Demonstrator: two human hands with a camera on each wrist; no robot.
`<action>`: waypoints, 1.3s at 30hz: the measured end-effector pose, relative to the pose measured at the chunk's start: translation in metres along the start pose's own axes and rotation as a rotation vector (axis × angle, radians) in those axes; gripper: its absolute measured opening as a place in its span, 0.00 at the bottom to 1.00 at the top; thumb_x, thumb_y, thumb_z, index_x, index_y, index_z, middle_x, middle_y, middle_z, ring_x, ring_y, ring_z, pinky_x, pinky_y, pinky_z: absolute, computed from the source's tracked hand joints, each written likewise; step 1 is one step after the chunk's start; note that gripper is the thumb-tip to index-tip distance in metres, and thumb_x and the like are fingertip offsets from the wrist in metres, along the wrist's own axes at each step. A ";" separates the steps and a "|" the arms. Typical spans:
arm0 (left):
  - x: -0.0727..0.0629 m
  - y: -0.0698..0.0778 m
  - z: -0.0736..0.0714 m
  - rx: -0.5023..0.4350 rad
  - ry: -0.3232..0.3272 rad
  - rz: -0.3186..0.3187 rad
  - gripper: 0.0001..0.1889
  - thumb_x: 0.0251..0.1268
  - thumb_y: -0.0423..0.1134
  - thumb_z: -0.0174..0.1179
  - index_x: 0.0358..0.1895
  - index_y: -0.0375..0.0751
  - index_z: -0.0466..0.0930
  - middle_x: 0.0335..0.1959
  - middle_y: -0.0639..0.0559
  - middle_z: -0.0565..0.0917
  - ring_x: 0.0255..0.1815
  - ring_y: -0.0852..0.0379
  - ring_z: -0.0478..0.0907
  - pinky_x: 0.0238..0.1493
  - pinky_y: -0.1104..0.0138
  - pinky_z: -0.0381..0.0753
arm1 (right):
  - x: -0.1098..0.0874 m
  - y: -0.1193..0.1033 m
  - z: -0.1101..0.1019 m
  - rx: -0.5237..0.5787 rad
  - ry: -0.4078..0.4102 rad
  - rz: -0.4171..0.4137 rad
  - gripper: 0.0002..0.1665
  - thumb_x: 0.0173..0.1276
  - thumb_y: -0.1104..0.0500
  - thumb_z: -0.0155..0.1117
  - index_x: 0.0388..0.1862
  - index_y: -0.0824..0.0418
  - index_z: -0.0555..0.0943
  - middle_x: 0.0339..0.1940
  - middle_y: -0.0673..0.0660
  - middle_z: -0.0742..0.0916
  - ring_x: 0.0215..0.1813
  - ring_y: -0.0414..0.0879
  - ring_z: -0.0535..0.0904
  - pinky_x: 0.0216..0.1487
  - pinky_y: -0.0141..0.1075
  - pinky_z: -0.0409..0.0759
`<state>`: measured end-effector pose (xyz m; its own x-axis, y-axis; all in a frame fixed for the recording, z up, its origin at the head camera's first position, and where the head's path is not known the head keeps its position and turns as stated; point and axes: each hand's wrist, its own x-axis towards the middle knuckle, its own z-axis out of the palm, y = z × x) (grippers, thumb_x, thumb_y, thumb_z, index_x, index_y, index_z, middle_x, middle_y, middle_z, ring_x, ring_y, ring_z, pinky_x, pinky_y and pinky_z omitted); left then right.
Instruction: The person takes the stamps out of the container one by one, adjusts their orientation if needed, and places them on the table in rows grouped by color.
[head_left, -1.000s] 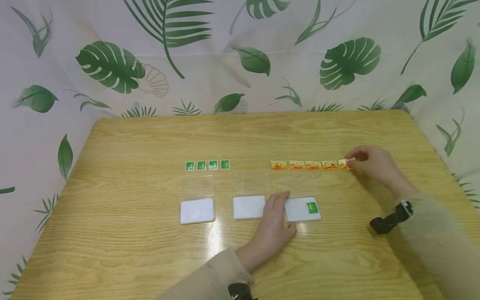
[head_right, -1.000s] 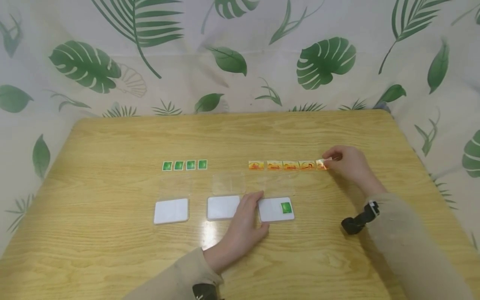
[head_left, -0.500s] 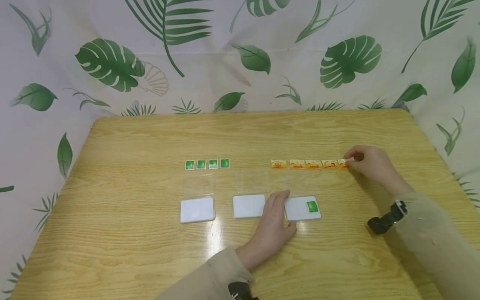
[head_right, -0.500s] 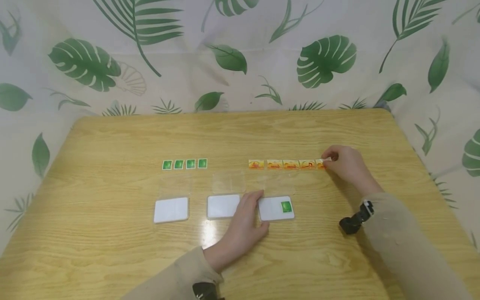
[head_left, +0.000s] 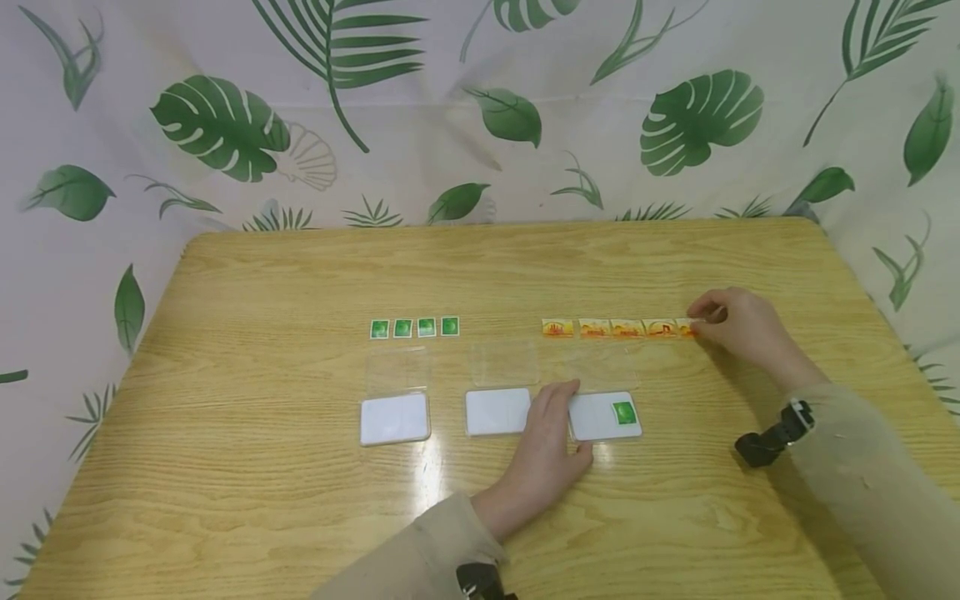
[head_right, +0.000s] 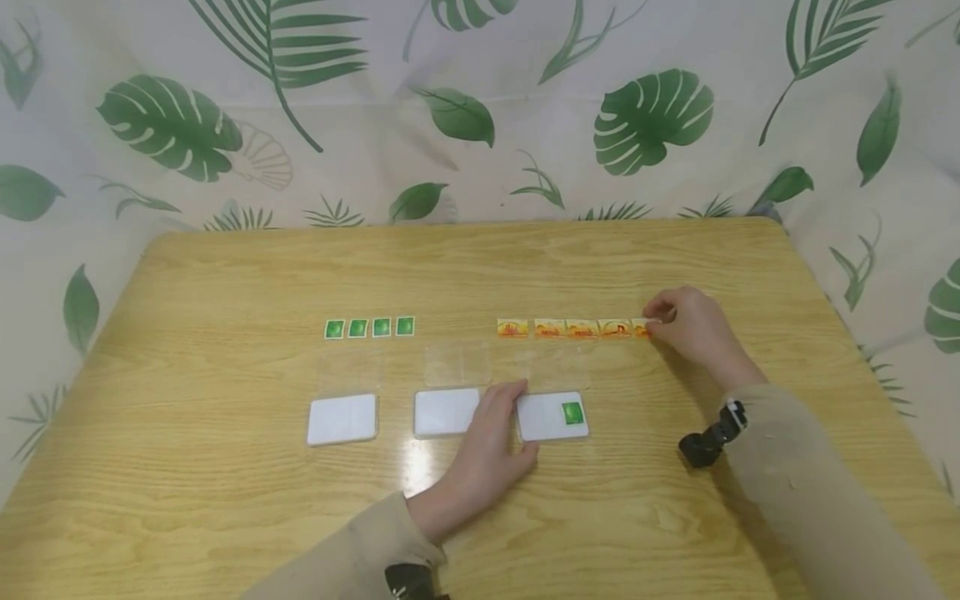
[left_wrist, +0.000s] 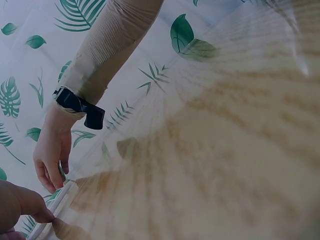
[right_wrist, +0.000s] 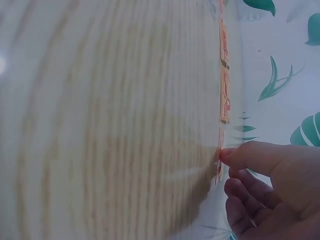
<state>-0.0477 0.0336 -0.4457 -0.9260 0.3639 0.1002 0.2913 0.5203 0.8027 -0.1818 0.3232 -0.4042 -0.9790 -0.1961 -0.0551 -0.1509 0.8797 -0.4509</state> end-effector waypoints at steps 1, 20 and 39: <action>0.000 0.000 0.000 -0.001 -0.001 -0.002 0.39 0.52 0.26 0.65 0.69 0.32 0.57 0.63 0.44 0.64 0.67 0.52 0.61 0.68 0.70 0.59 | 0.000 0.000 0.000 -0.002 -0.002 -0.006 0.08 0.64 0.63 0.63 0.40 0.67 0.82 0.35 0.62 0.83 0.39 0.56 0.76 0.35 0.43 0.72; 0.001 0.000 -0.001 -0.007 -0.008 -0.009 0.38 0.53 0.27 0.65 0.69 0.32 0.57 0.63 0.44 0.65 0.67 0.52 0.61 0.68 0.70 0.60 | -0.008 -0.012 -0.013 0.058 0.072 0.037 0.13 0.68 0.57 0.62 0.44 0.66 0.82 0.38 0.61 0.84 0.39 0.54 0.78 0.34 0.37 0.75; 0.001 0.000 0.000 0.000 0.003 -0.001 0.38 0.52 0.27 0.65 0.68 0.32 0.58 0.62 0.44 0.66 0.65 0.52 0.63 0.67 0.69 0.62 | -0.056 -0.065 0.034 0.235 -0.180 -0.319 0.13 0.61 0.57 0.70 0.45 0.56 0.83 0.36 0.46 0.82 0.38 0.39 0.76 0.40 0.31 0.80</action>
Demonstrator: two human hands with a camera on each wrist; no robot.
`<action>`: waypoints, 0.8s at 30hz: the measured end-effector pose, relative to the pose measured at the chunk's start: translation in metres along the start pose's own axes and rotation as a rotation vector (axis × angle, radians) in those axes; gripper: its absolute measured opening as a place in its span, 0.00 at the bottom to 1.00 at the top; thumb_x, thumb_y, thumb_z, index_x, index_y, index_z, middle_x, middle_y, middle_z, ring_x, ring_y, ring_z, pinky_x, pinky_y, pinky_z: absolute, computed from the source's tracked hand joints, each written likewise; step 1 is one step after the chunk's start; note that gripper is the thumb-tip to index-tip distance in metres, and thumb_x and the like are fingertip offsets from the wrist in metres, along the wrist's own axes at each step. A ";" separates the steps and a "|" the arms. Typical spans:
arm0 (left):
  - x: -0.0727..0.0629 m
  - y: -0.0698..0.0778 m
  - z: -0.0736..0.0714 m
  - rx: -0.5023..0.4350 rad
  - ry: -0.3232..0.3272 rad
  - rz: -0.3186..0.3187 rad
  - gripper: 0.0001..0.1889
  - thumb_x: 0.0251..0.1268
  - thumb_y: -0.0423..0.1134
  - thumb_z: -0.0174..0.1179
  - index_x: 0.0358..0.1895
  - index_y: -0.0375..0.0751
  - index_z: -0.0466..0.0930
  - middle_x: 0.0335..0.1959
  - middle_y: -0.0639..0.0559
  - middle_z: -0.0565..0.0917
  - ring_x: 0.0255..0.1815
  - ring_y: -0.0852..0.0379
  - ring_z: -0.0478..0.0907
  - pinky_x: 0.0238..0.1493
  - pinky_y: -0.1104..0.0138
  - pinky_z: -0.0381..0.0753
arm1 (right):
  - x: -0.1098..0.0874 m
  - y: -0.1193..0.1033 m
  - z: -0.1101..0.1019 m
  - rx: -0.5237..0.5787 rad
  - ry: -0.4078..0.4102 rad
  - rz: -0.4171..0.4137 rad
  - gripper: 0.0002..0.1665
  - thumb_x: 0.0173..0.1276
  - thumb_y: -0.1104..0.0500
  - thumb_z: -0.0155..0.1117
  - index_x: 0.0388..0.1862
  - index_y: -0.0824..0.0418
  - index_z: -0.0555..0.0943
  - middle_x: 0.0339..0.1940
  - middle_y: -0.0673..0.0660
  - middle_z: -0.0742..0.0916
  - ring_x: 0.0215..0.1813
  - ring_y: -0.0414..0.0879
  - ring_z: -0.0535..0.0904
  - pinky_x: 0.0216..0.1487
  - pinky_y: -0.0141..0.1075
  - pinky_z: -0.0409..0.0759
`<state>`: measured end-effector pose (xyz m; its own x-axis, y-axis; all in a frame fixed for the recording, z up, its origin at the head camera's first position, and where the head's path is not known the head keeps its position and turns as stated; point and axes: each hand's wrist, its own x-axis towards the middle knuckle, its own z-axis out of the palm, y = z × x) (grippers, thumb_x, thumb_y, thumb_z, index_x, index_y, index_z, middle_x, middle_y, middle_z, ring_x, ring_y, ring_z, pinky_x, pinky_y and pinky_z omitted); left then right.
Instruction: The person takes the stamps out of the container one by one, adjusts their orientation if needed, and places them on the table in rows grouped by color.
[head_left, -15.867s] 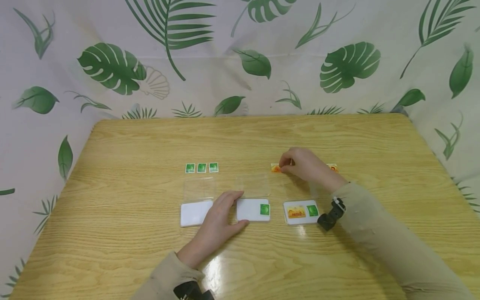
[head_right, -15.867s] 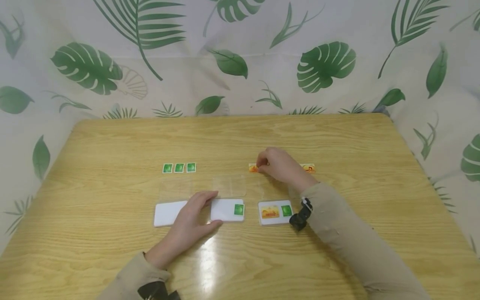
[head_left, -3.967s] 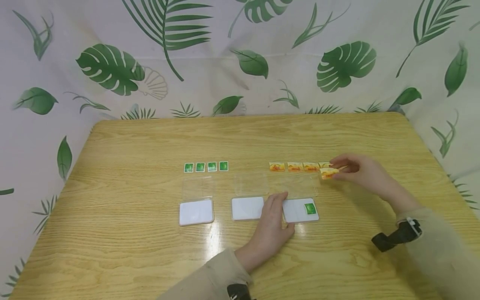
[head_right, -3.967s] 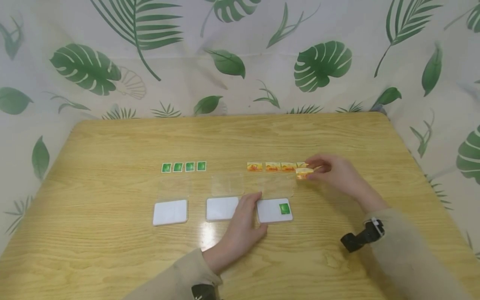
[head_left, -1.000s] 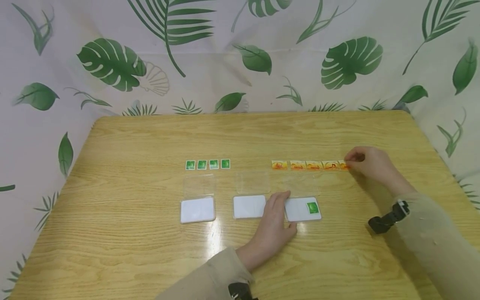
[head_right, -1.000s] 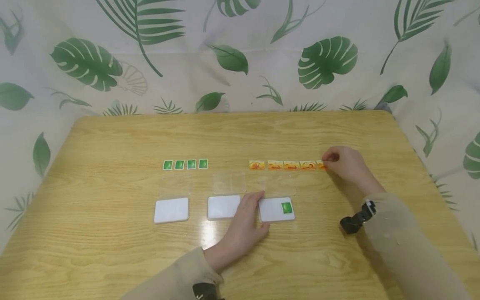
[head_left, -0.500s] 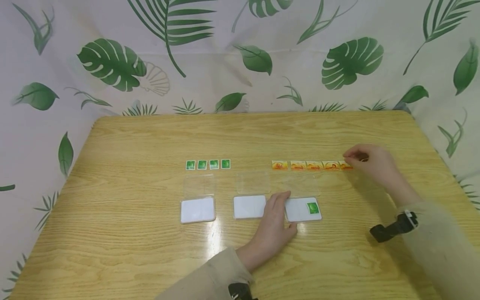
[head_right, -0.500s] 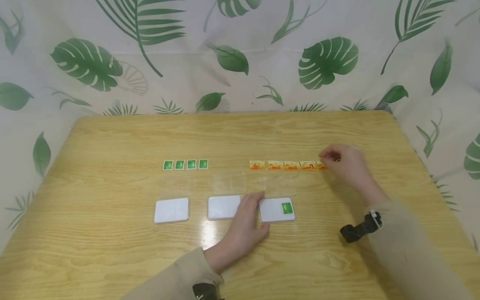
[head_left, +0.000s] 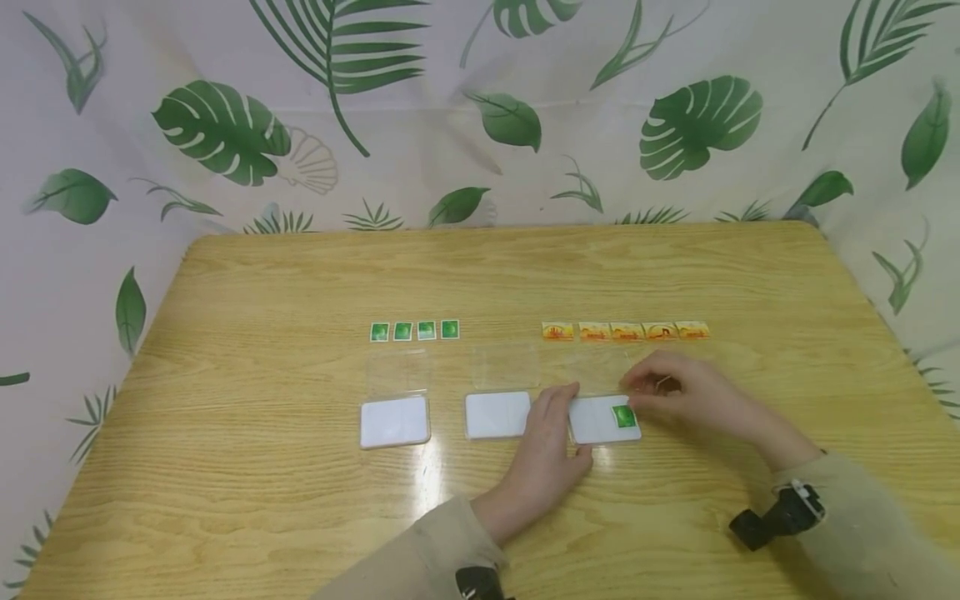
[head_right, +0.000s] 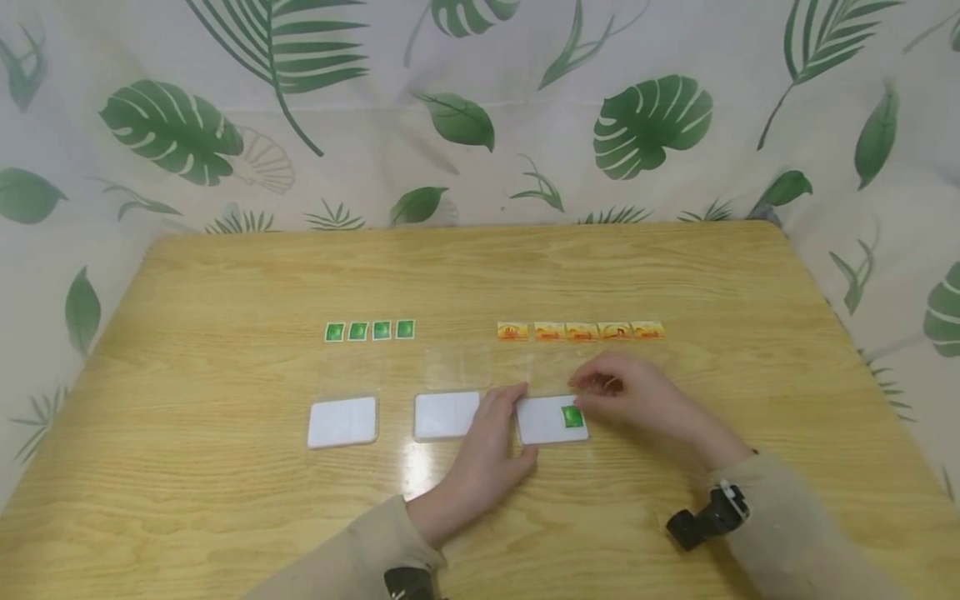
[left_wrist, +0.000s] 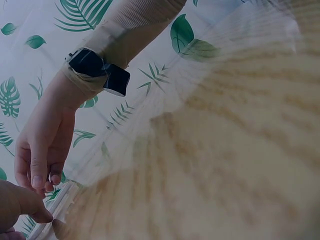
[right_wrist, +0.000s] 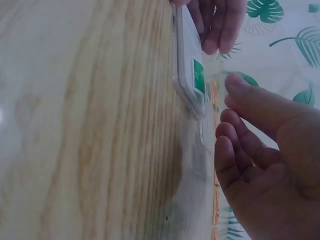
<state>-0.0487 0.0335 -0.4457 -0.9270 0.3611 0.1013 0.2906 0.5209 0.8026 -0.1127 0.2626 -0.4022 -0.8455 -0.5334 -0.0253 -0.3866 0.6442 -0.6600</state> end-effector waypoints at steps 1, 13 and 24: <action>0.000 0.000 0.000 0.003 0.003 0.005 0.38 0.52 0.27 0.65 0.68 0.32 0.58 0.62 0.44 0.66 0.65 0.52 0.63 0.67 0.70 0.62 | 0.000 -0.001 0.002 0.000 -0.015 0.003 0.14 0.60 0.55 0.71 0.45 0.55 0.83 0.36 0.45 0.82 0.38 0.39 0.76 0.40 0.31 0.80; -0.001 0.000 0.000 0.009 0.005 0.023 0.37 0.54 0.27 0.65 0.68 0.32 0.58 0.62 0.43 0.66 0.66 0.52 0.62 0.68 0.69 0.62 | -0.003 -0.009 0.006 -0.012 -0.052 -0.036 0.12 0.56 0.58 0.74 0.39 0.55 0.84 0.33 0.44 0.82 0.35 0.37 0.76 0.34 0.30 0.79; -0.001 0.000 0.000 0.020 0.015 0.025 0.36 0.54 0.27 0.64 0.68 0.31 0.59 0.62 0.43 0.66 0.65 0.51 0.63 0.68 0.69 0.62 | -0.001 -0.013 0.012 -0.121 -0.059 -0.053 0.12 0.52 0.59 0.76 0.36 0.57 0.84 0.32 0.44 0.80 0.34 0.38 0.75 0.32 0.30 0.80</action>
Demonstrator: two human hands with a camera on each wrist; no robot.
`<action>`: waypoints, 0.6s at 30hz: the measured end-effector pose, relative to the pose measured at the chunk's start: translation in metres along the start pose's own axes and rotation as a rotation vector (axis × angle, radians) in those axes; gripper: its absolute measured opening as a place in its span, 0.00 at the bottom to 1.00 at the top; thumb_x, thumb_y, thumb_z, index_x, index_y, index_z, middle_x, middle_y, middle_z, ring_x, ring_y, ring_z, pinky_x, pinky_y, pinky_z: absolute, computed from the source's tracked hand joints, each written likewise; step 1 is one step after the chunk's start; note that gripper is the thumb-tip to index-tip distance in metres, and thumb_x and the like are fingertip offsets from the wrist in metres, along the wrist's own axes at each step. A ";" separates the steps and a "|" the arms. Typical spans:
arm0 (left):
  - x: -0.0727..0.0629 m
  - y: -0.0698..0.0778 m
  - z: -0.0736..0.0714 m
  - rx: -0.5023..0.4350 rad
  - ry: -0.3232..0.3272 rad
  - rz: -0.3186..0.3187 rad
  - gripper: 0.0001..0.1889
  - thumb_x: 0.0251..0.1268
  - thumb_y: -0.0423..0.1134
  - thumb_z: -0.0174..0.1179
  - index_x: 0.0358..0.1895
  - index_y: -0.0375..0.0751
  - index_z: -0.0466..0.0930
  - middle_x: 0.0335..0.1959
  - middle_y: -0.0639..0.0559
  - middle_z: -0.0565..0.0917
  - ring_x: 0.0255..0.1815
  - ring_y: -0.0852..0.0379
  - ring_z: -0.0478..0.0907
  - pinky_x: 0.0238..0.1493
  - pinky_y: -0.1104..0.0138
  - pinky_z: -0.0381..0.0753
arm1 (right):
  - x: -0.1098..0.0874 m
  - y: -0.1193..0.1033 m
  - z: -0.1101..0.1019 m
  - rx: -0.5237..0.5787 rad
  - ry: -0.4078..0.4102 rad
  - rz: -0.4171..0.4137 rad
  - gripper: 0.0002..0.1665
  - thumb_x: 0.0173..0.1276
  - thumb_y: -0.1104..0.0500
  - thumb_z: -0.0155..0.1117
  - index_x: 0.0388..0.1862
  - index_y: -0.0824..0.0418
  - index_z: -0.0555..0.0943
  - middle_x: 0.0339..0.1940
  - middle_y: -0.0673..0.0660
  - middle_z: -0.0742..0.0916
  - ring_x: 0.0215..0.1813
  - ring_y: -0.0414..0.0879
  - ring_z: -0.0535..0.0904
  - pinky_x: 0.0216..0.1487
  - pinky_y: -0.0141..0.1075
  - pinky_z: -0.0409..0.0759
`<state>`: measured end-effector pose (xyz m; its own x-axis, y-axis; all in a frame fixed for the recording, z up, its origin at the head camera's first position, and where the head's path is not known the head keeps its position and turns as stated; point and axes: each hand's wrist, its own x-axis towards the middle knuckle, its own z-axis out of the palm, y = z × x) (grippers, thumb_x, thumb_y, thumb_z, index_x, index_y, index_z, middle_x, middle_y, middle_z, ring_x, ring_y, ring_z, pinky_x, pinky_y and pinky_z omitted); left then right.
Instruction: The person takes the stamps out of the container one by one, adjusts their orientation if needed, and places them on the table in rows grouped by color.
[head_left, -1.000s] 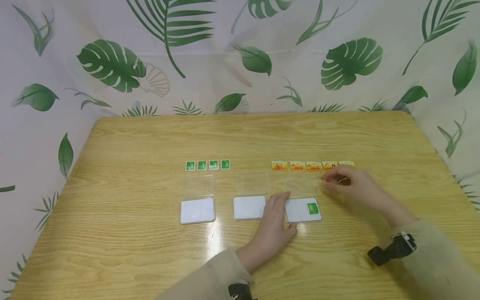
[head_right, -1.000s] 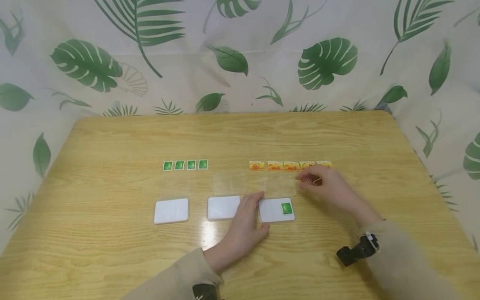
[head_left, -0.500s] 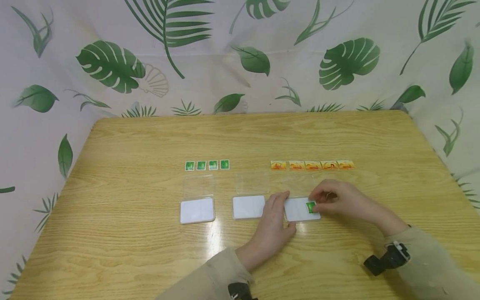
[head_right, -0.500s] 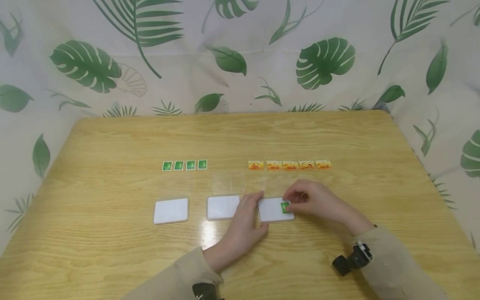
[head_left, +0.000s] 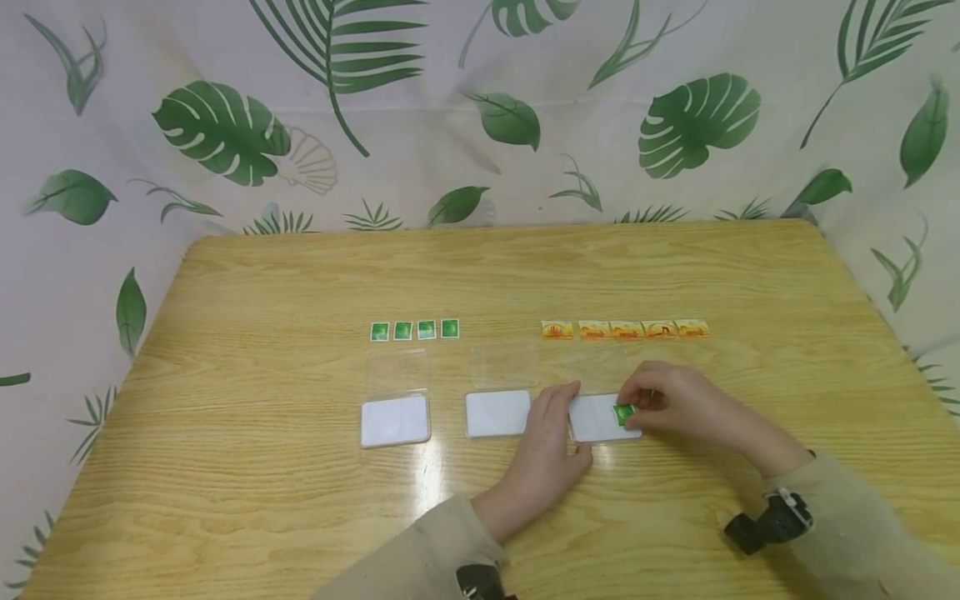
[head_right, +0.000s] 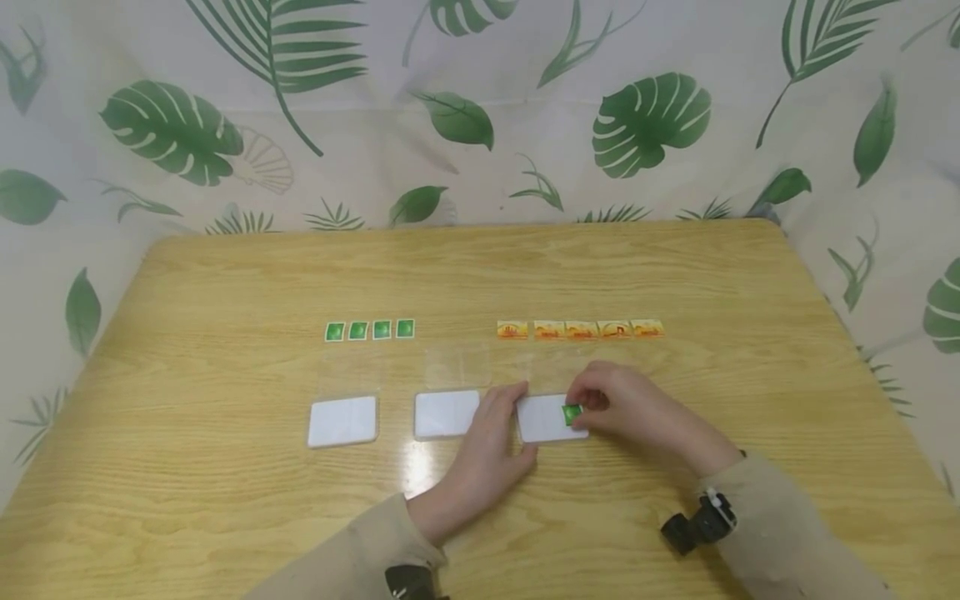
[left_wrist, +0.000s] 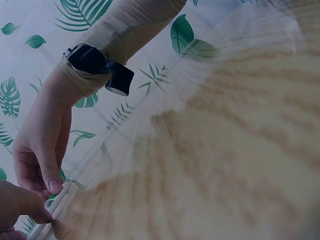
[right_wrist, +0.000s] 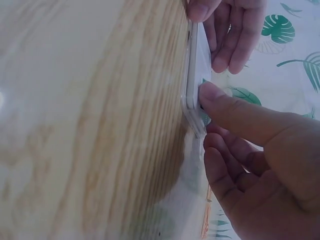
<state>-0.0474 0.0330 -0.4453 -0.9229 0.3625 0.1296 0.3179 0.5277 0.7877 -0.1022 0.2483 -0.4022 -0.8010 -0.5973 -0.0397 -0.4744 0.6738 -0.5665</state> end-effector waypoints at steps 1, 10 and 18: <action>0.000 0.000 0.000 0.000 -0.001 -0.002 0.36 0.54 0.27 0.64 0.68 0.31 0.59 0.62 0.43 0.66 0.65 0.51 0.63 0.68 0.69 0.62 | 0.000 -0.001 0.000 0.000 -0.005 0.005 0.12 0.52 0.59 0.76 0.35 0.56 0.84 0.32 0.44 0.80 0.34 0.38 0.75 0.32 0.31 0.80; 0.000 0.001 -0.001 -0.010 -0.013 -0.014 0.36 0.54 0.27 0.64 0.68 0.32 0.59 0.63 0.43 0.66 0.66 0.51 0.62 0.68 0.69 0.62 | 0.004 -0.001 -0.005 -0.017 0.000 -0.002 0.10 0.54 0.63 0.75 0.36 0.56 0.84 0.32 0.43 0.80 0.33 0.37 0.74 0.31 0.30 0.78; 0.000 0.000 -0.001 -0.009 -0.013 -0.016 0.36 0.54 0.27 0.64 0.67 0.32 0.60 0.62 0.44 0.66 0.65 0.52 0.63 0.67 0.69 0.62 | 0.021 -0.002 -0.021 -0.024 0.024 0.049 0.11 0.58 0.61 0.72 0.40 0.56 0.83 0.35 0.46 0.81 0.37 0.41 0.75 0.36 0.34 0.80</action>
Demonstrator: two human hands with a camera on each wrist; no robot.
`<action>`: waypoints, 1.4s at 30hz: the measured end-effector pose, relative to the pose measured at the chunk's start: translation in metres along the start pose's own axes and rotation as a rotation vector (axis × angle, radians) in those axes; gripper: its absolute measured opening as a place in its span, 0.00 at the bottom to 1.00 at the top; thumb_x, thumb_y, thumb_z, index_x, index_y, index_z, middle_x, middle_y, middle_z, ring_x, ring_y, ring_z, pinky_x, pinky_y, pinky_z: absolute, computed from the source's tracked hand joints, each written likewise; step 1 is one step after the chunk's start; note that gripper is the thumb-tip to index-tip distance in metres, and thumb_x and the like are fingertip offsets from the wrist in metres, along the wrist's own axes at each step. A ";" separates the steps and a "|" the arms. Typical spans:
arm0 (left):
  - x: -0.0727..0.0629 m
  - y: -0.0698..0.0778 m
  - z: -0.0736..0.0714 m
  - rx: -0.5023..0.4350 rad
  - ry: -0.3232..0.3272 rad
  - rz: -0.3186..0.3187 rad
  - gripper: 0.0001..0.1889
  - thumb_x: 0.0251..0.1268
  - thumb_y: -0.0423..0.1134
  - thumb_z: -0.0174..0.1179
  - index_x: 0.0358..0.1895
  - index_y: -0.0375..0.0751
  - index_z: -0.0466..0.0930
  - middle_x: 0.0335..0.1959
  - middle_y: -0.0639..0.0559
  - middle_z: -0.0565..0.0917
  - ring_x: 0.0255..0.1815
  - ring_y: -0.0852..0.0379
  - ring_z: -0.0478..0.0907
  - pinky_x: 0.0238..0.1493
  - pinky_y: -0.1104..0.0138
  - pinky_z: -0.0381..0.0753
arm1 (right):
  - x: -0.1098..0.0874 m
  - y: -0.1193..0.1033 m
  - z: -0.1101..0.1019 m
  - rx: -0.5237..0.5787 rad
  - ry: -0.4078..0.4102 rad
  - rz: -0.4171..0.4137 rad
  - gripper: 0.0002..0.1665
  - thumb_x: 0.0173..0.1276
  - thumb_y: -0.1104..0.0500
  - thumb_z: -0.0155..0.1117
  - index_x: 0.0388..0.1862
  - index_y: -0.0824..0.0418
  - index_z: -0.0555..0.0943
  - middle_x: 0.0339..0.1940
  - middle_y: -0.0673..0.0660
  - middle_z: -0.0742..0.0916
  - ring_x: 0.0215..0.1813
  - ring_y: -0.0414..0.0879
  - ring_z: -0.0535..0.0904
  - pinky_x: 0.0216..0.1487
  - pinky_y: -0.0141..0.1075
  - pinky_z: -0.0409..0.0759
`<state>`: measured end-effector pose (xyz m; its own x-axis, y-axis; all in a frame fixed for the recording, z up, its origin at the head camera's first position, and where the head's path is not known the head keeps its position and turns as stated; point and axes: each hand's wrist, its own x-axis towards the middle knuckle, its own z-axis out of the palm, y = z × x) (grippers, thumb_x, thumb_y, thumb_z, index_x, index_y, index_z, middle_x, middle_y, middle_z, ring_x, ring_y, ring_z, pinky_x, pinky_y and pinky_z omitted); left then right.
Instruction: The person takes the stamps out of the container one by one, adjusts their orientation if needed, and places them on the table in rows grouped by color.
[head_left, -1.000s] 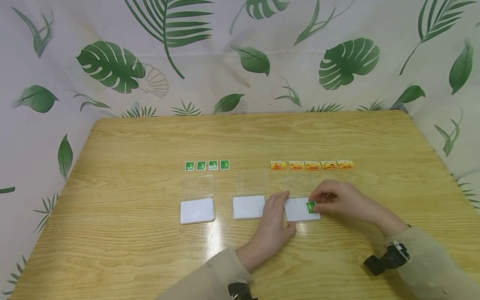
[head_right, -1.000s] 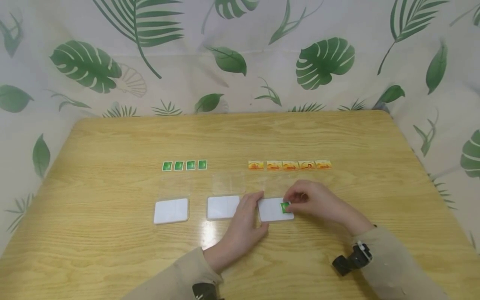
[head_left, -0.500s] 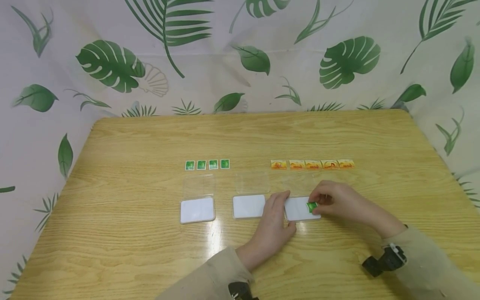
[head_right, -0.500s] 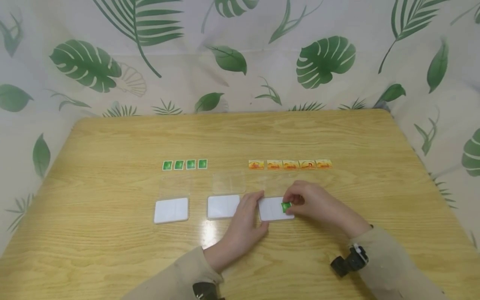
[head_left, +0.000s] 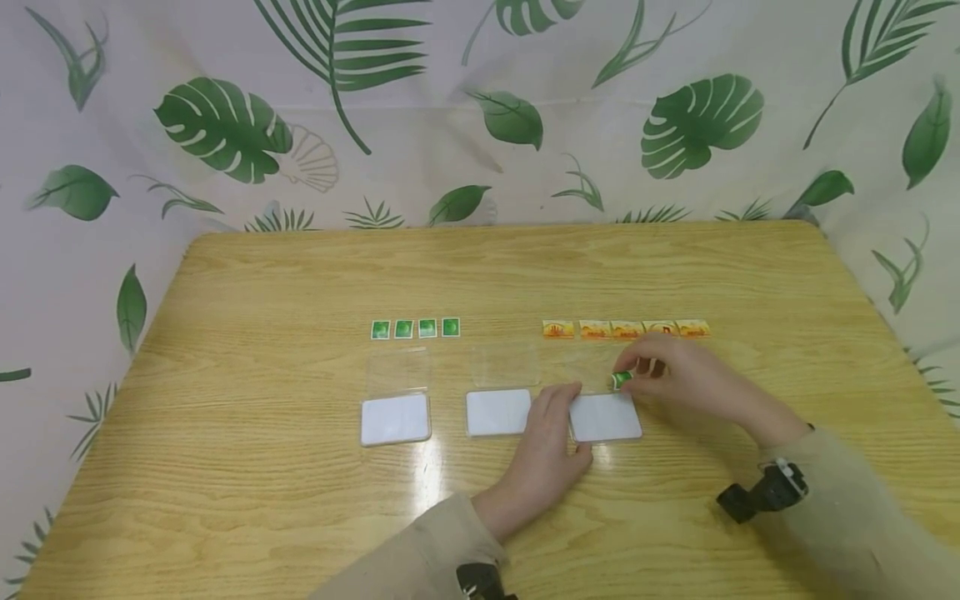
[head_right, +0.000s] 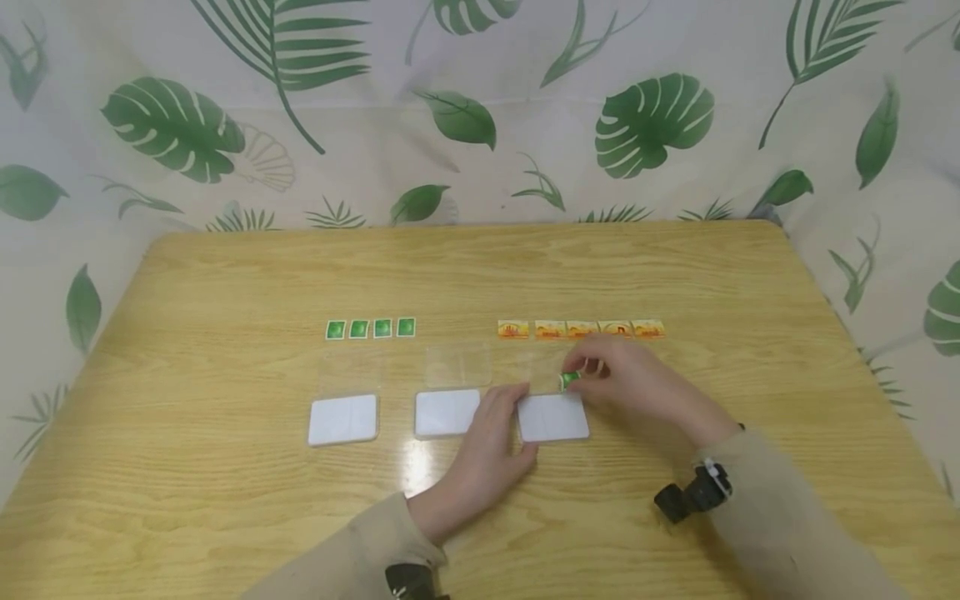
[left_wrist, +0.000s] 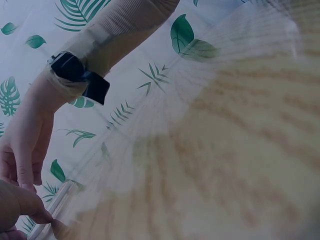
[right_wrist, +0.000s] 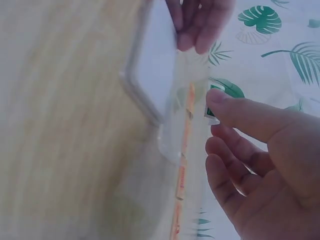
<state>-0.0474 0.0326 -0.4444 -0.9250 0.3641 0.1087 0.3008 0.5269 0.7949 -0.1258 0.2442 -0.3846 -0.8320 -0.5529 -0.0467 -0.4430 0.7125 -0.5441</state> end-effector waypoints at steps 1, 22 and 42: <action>0.000 0.000 0.000 -0.003 -0.001 0.000 0.35 0.54 0.27 0.64 0.67 0.32 0.60 0.62 0.44 0.66 0.65 0.52 0.63 0.67 0.70 0.63 | 0.003 0.000 -0.002 0.000 0.000 0.000 0.11 0.59 0.61 0.72 0.41 0.56 0.83 0.35 0.47 0.81 0.37 0.41 0.75 0.36 0.35 0.80; 0.003 -0.002 -0.004 -0.023 0.004 0.021 0.33 0.54 0.27 0.63 0.65 0.33 0.62 0.60 0.46 0.67 0.63 0.55 0.64 0.65 0.71 0.65 | 0.088 -0.012 -0.012 -0.028 -0.084 -0.036 0.08 0.63 0.58 0.68 0.40 0.57 0.83 0.39 0.51 0.85 0.46 0.48 0.79 0.45 0.43 0.82; 0.000 -0.006 0.000 -0.007 0.044 0.052 0.30 0.50 0.27 0.65 0.59 0.35 0.65 0.54 0.48 0.69 0.58 0.57 0.66 0.62 0.73 0.68 | 0.165 -0.050 0.025 -0.103 -0.149 -0.178 0.10 0.62 0.56 0.69 0.39 0.60 0.82 0.38 0.52 0.83 0.44 0.46 0.78 0.50 0.39 0.79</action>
<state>-0.0490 0.0298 -0.4490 -0.9175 0.3569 0.1755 0.3470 0.5027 0.7917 -0.2328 0.1066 -0.3866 -0.6829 -0.7255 -0.0853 -0.6159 0.6346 -0.4669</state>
